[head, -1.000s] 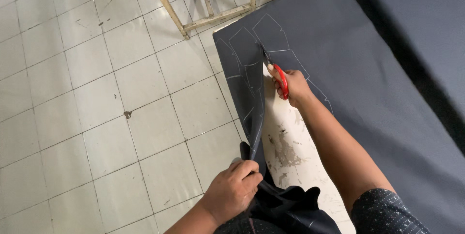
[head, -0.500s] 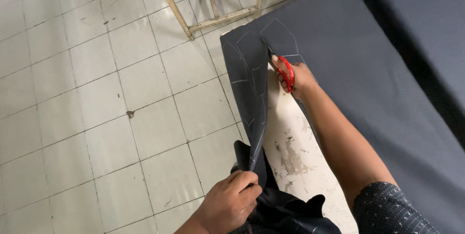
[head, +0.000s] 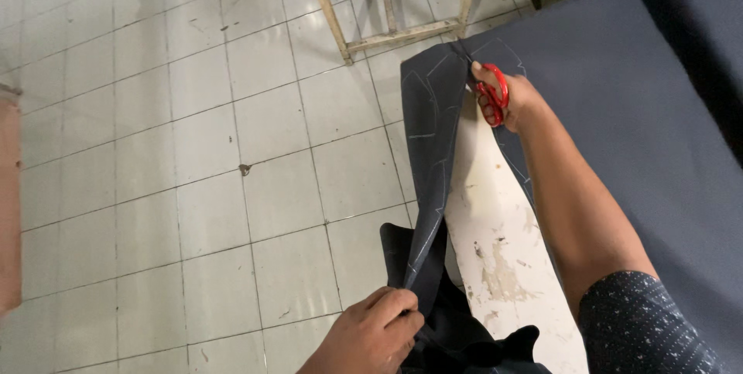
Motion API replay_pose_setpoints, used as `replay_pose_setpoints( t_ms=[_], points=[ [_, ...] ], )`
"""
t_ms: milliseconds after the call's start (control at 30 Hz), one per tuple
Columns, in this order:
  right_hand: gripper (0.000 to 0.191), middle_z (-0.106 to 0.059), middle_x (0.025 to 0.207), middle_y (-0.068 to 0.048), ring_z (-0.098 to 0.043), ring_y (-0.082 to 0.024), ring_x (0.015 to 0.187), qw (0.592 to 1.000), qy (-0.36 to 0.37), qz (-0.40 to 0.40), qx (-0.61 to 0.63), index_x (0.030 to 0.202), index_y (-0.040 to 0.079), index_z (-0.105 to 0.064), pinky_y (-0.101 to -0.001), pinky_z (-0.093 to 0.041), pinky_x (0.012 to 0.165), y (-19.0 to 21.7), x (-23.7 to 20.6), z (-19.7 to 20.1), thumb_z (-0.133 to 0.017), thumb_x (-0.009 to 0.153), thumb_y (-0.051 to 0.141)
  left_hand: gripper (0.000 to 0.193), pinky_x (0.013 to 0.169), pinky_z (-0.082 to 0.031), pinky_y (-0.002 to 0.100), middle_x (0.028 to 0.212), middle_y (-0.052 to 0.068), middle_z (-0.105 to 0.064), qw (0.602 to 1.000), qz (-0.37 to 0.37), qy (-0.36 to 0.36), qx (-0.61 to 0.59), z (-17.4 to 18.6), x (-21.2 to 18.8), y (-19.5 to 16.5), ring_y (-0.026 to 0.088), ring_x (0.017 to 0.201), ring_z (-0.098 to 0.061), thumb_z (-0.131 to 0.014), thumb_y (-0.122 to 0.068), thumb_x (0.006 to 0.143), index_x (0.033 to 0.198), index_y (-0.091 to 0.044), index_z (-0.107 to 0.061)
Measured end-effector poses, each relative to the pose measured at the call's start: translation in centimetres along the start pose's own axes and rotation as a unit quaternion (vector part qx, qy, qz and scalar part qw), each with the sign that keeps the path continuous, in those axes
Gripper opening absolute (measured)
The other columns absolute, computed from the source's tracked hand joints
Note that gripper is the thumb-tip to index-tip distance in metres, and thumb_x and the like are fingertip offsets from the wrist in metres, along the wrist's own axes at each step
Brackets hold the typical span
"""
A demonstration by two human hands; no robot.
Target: The person cuts a piece of dark fabric along chalk lines using red-handled scissors, then rolls the cut piece and sets it aside. They smooth the remaining fabric and place a pink paper pattern on it.
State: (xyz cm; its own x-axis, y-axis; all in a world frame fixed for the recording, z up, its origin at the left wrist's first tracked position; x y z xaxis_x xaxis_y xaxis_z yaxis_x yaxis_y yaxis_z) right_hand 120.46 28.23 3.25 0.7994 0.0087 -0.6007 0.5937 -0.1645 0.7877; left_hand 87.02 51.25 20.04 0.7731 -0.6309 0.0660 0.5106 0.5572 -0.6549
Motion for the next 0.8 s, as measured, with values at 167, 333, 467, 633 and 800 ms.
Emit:
replay_pose_setpoints(
  t_ms=[167, 333, 467, 633, 800],
  points=[
    [0.049, -0.056, 0.064, -0.007, -0.049, -0.016, 0.046, 0.997, -0.013, 0.066, -0.037, 0.079, 0.004, -0.061, -0.0321, -0.036, 0.042, 0.9, 1.5, -0.2, -0.085, 0.084, 0.046, 0.017, 0.083, -0.06, 0.032, 0.107, 0.009, -0.057, 1.0, 0.008, 0.018, 0.011, -0.3, -0.5, -0.1, 0.023, 0.095, -0.068, -0.076, -0.003, 0.084, 0.099, 0.003, -0.071],
    [0.062, -0.064, 0.073, -0.022, -0.062, -0.026, 0.059, 0.912, -0.142, 0.19, -0.334, 0.084, -0.006, -0.064, -0.0391, -0.048, 0.056, 2.4, -0.8, 3.4, -0.081, 0.094, 0.053, 0.025, 0.089, -0.055, 0.039, 0.11, 0.01, -0.058, 0.996, -0.023, -0.05, 0.066, 1.6, -0.3, -1.3, 0.026, 0.105, -0.065, -0.077, -0.008, 0.079, 0.103, -0.002, -0.071],
    [0.057, -0.071, 0.094, -0.025, -0.069, -0.041, 0.088, 0.772, -0.239, 0.226, -0.544, 0.099, -0.002, -0.066, -0.0478, -0.053, 0.076, 1.8, -5.5, 8.4, -0.087, 0.082, 0.048, 0.03, 0.089, -0.044, 0.048, 0.117, 0.007, -0.062, 0.964, -0.095, -0.189, 0.161, 5.0, 0.0, -3.7, 0.029, 0.11, -0.06, -0.077, -0.019, 0.067, 0.094, -0.011, -0.068],
    [0.064, -0.071, 0.114, -0.025, -0.069, -0.042, 0.105, 0.763, -0.262, 0.115, -0.579, 0.123, 0.0, -0.063, -0.0491, -0.057, 0.087, -0.1, -10.6, 14.3, -0.084, 0.08, 0.043, 0.02, 0.084, -0.053, 0.044, 0.105, 0.008, -0.068, 0.989, -0.081, -0.12, -0.029, 5.7, 2.6, -3.7, 0.031, 0.098, -0.067, -0.073, -0.012, 0.078, 0.096, -0.008, -0.063],
    [0.063, -0.065, 0.133, -0.015, -0.067, -0.032, 0.116, 0.87, -0.156, 0.154, -0.441, 0.13, 0.014, -0.068, -0.0439, -0.057, 0.092, -5.9, -19.5, 14.0, -0.074, 0.081, 0.052, 0.015, 0.062, -0.055, 0.037, 0.078, 0.009, -0.069, 0.991, -0.022, -0.085, -0.102, 6.2, 5.6, -2.6, 0.026, 0.067, -0.069, -0.074, -0.014, 0.086, 0.097, -0.007, -0.066]
  ],
)
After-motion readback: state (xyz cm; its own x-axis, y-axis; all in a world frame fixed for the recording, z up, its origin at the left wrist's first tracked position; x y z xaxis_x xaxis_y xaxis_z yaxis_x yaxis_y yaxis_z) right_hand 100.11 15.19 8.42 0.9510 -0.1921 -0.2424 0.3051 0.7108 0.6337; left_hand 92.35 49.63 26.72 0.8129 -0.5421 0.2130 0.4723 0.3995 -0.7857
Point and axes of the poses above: each hand's wrist, its own x-axis towards the middle knuckle, its own z-axis out of the back of the hand, y = z × x, the point moved 7 cm from there along x, towards the middle knuckle
